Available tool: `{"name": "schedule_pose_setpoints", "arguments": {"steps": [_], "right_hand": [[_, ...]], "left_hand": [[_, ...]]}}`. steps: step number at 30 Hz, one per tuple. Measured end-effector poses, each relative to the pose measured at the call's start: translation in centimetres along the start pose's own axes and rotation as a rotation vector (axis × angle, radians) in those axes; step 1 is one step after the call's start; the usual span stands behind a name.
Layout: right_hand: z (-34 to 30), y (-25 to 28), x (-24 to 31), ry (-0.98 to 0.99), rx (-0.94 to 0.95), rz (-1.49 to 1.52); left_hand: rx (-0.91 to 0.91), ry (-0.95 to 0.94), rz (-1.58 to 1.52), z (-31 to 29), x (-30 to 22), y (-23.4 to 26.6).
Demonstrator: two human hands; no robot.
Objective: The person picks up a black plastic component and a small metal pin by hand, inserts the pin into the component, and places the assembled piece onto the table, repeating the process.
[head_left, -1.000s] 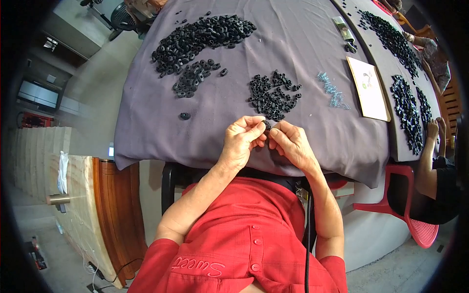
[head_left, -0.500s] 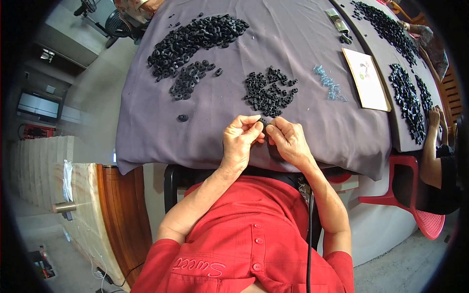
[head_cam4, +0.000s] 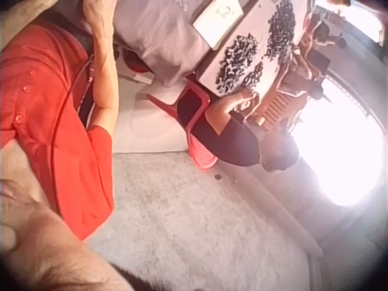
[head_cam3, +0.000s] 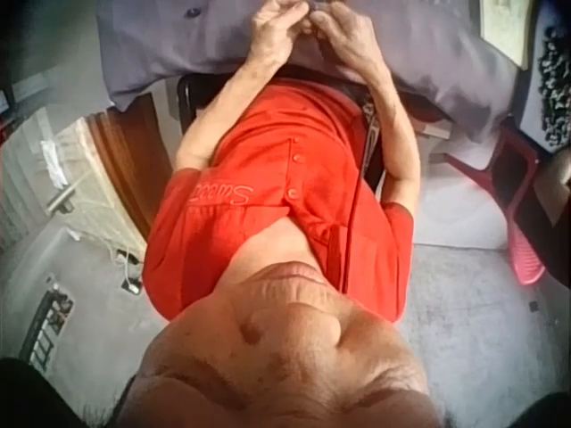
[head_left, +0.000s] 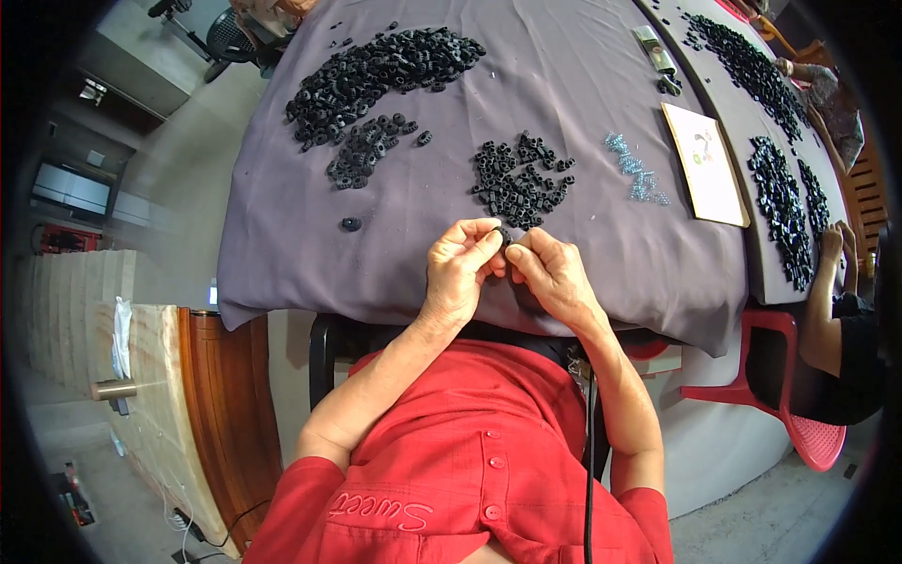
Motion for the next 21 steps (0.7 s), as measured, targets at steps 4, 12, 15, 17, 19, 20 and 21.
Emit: {"name": "schedule_pose_setpoints", "arguments": {"steps": [4,12,15,17,19,20,21], "right_hand": [[-0.3,0.6,0.2,0.102,-0.031,0.017],[0.0,0.5,0.3,0.295,0.013,0.014],[0.0,0.6,0.1,0.330,-0.017,0.038],[0.1,0.4,0.1,0.355,-0.013,0.036],[0.1,0.2,0.5,0.379,-0.043,0.033],[0.1,0.3,0.4,0.359,-0.034,0.050],[0.1,0.1,0.2,0.342,-0.021,0.071]], "left_hand": [[0.035,0.098,-0.040,0.1,-0.6,0.1],[0.155,0.189,0.041,0.2,-0.6,-0.7],[0.181,0.221,-0.036,0.2,-0.3,-0.7],[0.193,0.229,-0.057,0.1,-0.4,-0.5],[0.183,0.243,-0.046,0.0,-0.6,-0.4],[0.185,0.245,-0.024,-0.1,-0.8,-0.6],[0.183,0.243,0.002,-0.2,-1.0,-0.6]]}}
Point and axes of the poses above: each hand's wrist, its own z-axis towards the middle knuckle, its own y-axis out of the back of the hand, x = y × z, the point moved 4 cm from there along z, towards the middle knuckle, and after that the axes turned 9 degrees about x, right-handed, at the moved point
